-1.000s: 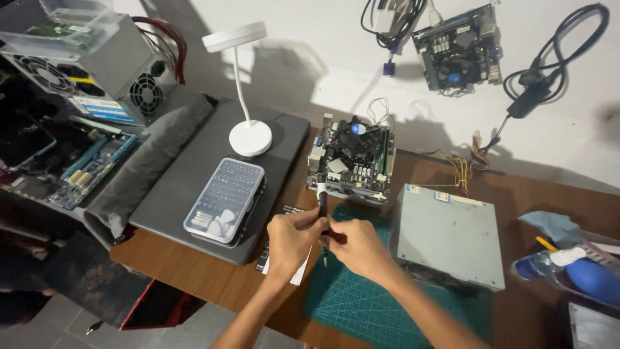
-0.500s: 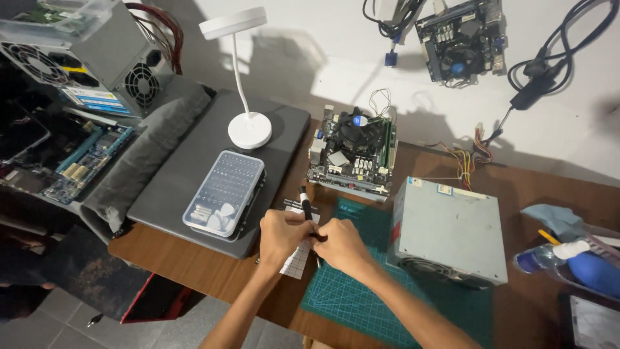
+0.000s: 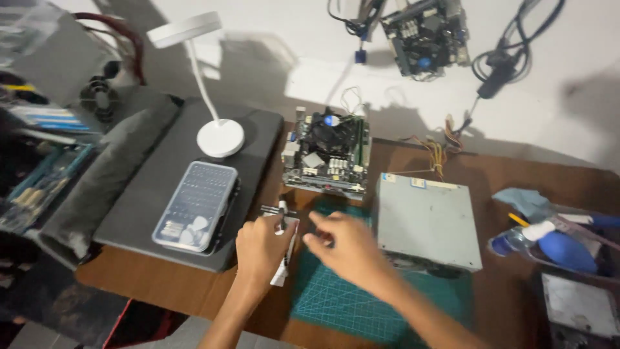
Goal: Unscrewing the metal casing of a computer power supply unit and prying it open to reveal internal components.
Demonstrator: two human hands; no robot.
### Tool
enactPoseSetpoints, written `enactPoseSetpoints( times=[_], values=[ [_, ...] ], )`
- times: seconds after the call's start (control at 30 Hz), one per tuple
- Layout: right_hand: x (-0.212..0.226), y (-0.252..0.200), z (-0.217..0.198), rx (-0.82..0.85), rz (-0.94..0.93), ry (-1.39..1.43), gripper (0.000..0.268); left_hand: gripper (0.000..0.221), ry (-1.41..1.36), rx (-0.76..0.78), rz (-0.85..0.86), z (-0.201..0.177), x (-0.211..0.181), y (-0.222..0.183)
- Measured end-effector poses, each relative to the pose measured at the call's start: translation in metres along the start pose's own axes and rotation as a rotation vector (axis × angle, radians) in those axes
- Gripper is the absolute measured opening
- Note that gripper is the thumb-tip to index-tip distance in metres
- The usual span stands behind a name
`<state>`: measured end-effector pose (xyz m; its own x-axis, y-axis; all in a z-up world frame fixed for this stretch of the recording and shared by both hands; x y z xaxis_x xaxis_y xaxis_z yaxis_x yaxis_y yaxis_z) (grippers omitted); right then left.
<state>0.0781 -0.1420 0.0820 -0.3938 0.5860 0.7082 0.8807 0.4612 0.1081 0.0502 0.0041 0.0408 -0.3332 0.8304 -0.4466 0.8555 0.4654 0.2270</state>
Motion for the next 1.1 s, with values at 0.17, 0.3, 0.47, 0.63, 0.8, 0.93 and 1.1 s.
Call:
enactPoseSetpoints(
  times=[0.17,0.3,0.47,0.63,0.8,0.93,1.1],
  values=[
    [-0.030,0.000,-0.104,-0.192,-0.011,-0.003,0.057,0.056,-0.609,-0.013,0.332,-0.022,-0.076,-0.019],
    [-0.078,0.001,-0.113,0.338,0.230,-0.428,0.141,0.107,-0.791,0.396,0.432,0.000,-0.127,-0.021],
    [-0.075,0.006,-0.106,0.466,0.193,-0.492,0.142,0.123,-0.827,0.561,0.531,0.027,-0.157,-0.018],
    [-0.065,0.010,-0.104,0.477,0.159,-0.447,0.132,0.124,-0.905,0.616,0.522,0.032,-0.160,-0.014],
    [-0.067,0.003,-0.105,0.445,0.216,-0.375,0.096,0.125,-0.934,0.685,0.482,0.037,-0.161,-0.017],
    [-0.081,0.001,-0.100,0.392,0.082,-0.373,0.086,0.135,-0.916,0.617,0.546,0.051,-0.159,-0.019],
    [-0.085,0.002,-0.100,0.363,-0.038,-0.229,0.085,0.132,-0.867,0.654,0.490,0.044,-0.160,-0.016]
  ],
)
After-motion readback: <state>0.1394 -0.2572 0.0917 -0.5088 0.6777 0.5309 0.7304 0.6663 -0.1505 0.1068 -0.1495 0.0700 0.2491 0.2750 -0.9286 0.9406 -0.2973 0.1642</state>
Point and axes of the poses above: each hand's wrist, its own y-axis towards the middle knuckle, its own z-axis out of the palm, x = y × z, the point moved 7 cm from there along y, towards the middle knuckle, and after that the axes turned 12 degrees about -x, right-handed, at the moved point
